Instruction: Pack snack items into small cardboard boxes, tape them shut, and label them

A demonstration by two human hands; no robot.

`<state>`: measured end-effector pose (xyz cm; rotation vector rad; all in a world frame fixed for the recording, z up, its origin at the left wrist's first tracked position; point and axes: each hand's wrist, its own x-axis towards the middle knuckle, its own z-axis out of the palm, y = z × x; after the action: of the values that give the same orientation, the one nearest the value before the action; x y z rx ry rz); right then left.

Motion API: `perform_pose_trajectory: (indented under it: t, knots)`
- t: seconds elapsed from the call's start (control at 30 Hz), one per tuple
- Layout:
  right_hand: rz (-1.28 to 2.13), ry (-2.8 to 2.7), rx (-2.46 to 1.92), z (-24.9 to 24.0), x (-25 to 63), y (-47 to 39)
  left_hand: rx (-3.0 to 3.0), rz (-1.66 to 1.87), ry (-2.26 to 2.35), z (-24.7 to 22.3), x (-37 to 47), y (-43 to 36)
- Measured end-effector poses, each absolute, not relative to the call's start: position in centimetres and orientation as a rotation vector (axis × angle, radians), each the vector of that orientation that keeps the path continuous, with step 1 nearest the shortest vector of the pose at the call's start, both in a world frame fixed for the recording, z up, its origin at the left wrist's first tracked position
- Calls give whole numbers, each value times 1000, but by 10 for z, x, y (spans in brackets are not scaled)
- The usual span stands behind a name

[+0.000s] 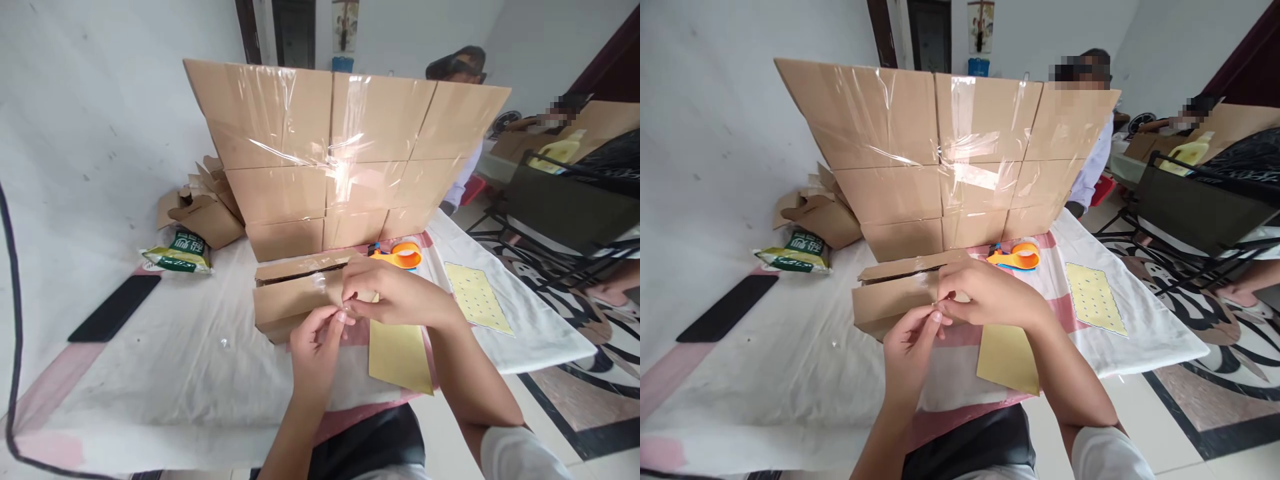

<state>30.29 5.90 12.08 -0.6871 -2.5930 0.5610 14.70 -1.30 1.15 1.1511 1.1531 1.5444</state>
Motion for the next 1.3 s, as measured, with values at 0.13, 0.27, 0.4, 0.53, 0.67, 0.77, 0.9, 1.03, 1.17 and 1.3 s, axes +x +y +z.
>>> perform_pose_trajectory:
  t: [0.13, 0.27, 0.4, 0.53, 0.67, 0.77, 0.9, 1.03, 1.17, 1.3]
  knots:
    - [436, -2517, -685, 127, 299, 73, 1079, 1496, 1115, 17, 140, -20]
    - [449, -2425, -824, 136, 301, 92, 1419, 1693, 1414, 21, 120, -17]
    - [569, -2510, -878, 146, 303, 103, 2198, 1506, 1883, 16, 98, -3]
    - [691, -2602, -914, 146, 296, 106, 2288, 1153, 2126, 9, 94, 2]
    - [604, -2721, -913, 129, 282, 112, 2257, 1131, 2167, 8, 99, -1]
    - [419, -2757, -973, 115, 274, 116, 2253, 1168, 2160, 7, 100, -2]
    - [358, -2782, -1076, 106, 269, 120, 2250, 1202, 2127, 6, 99, -2]
    - [48, -2646, -1351, 104, 268, 123, 2249, 1186, 2117, 8, 99, -1]
    - [-284, -2499, -1205, 97, 274, 114, 2229, 1168, 2130, 9, 99, -1]
    - [-232, -2710, -854, 71, 287, 80, 2227, 1164, 2136, 7, 99, -2]
